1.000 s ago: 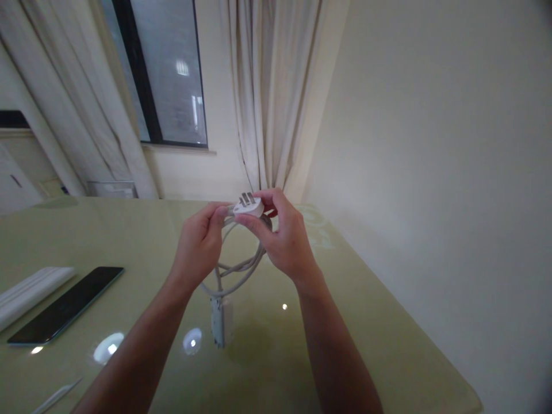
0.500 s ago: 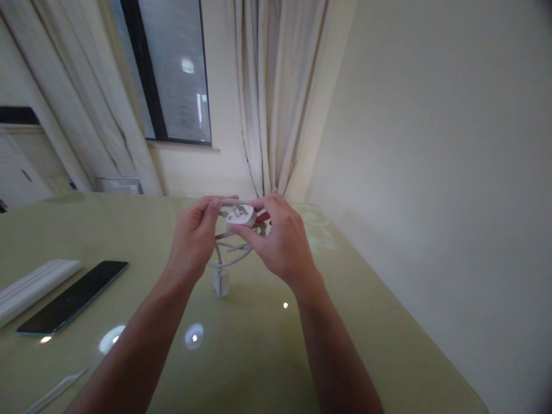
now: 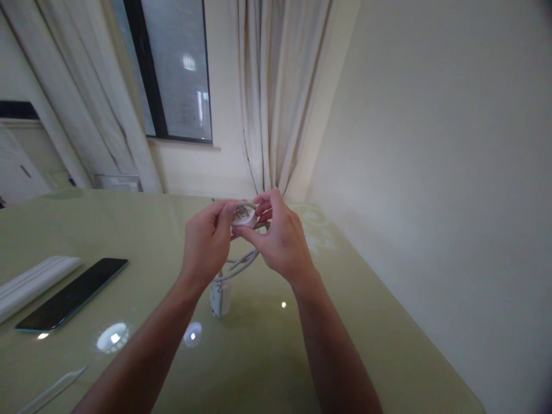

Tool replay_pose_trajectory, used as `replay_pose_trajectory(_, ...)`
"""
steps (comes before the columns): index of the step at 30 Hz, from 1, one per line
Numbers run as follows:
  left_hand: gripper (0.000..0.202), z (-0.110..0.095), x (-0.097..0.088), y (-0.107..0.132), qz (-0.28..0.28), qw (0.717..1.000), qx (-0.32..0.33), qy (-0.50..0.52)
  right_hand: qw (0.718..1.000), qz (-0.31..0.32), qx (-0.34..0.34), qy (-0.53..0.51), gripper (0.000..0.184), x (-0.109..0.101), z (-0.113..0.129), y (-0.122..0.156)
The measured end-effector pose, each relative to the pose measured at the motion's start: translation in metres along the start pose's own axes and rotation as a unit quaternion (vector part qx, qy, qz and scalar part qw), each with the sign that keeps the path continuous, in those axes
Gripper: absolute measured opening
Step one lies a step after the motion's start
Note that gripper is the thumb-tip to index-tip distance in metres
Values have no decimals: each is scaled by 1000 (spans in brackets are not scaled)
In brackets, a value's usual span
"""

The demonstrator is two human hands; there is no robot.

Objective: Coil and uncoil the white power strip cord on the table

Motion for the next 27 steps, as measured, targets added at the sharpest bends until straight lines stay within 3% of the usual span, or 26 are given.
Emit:
replay_pose_trajectory(6,35,-1,4,8,-24,999,14,-18,998,21,39,37,45,5,1,3)
replay_pose_trajectory(10,33,-14,6,13,-33,992,93,-78,997,4,46,59,56,5,1,2)
replay_pose_trajectory(14,33,-25,7,15,-23,979,168,-115,995,-6,24,96,30,6,7,0)
replay_pose_trajectory(18,30,-31,8,17,-22,962,213,-170,992,-11,34,121,20,10,7,1)
replay_pose_trajectory(23,35,-27,7,13,-2,975,176,-132,991,-30,17,129,24,9,12,2)
replay_pose_trajectory(27,49,0,-2,2,9,995,98,-30,991,-48,18,125,24,-2,12,3)
Point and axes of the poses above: each hand's wrist, its own y-axis away from the middle knuckle, its own x-axis out of the palm, z = x × y, the point moved 8 cm from there along -y, towards the middle knuckle, and after that the axes turned 10 degrees about z, right-handed, at the moved point
